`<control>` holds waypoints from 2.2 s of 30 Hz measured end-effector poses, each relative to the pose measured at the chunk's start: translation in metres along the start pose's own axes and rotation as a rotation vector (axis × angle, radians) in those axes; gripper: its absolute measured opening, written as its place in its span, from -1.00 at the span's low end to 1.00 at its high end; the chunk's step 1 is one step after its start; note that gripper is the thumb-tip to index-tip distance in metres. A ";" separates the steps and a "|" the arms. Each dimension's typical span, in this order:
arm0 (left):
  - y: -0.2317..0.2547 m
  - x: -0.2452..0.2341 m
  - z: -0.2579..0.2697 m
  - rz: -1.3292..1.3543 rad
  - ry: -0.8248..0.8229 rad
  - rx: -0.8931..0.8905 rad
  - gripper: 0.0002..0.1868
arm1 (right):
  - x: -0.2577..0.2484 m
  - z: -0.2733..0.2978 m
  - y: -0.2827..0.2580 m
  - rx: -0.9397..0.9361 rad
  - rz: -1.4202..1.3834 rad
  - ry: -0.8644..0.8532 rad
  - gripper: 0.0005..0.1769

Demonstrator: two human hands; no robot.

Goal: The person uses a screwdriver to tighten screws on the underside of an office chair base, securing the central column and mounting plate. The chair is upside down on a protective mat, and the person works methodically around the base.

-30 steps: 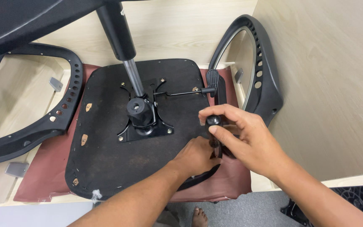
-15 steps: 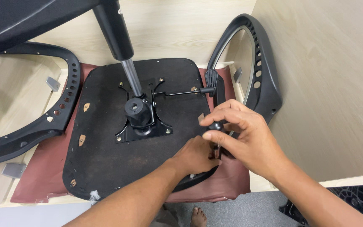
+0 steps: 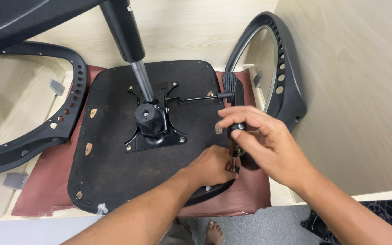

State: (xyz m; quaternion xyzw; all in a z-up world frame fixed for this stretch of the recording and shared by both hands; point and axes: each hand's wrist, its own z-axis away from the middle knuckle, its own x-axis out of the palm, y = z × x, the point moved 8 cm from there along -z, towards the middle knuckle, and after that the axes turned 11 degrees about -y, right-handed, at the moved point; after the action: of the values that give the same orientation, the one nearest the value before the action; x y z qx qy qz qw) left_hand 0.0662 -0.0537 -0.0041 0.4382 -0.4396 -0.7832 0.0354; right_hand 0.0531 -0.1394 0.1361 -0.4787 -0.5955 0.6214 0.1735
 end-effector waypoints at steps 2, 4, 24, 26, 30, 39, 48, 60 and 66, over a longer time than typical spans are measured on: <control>-0.001 -0.001 -0.001 0.008 -0.021 0.015 -0.82 | -0.001 -0.001 0.004 0.055 0.071 0.007 -0.75; -0.003 -0.002 -0.001 0.012 -0.017 -0.007 -0.77 | 0.000 -0.002 0.008 0.088 0.006 -0.004 -0.72; 0.000 -0.004 0.000 0.024 -0.005 0.057 -0.84 | -0.016 0.003 0.016 0.159 -0.030 0.205 -0.68; 0.001 -0.002 0.000 0.030 -0.033 0.089 -0.87 | -0.016 0.005 0.010 0.094 0.028 0.213 -0.73; 0.001 -0.004 0.002 0.030 -0.088 0.139 -0.87 | -0.012 0.009 0.011 0.226 0.184 0.288 -0.67; 0.000 -0.002 0.006 -0.007 -0.062 0.090 -0.87 | -0.002 0.017 0.005 0.244 0.094 0.364 -0.60; -0.020 -0.014 0.020 0.278 0.066 0.076 -0.83 | -0.024 0.043 -0.016 0.117 0.002 0.708 -0.66; -0.096 -0.062 0.149 0.762 0.533 -0.070 -0.83 | 0.030 0.028 0.073 0.429 -0.721 0.648 -0.84; -0.157 -0.113 0.249 0.624 0.973 -0.190 -0.85 | 0.097 -0.027 0.071 0.508 -0.761 0.377 -0.83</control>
State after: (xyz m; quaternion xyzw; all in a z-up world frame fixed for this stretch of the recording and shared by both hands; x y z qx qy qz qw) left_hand 0.0086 0.2552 0.0141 0.5921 -0.4091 -0.4803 0.5014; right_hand 0.0531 -0.0646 0.0386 -0.2737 -0.5161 0.5420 0.6041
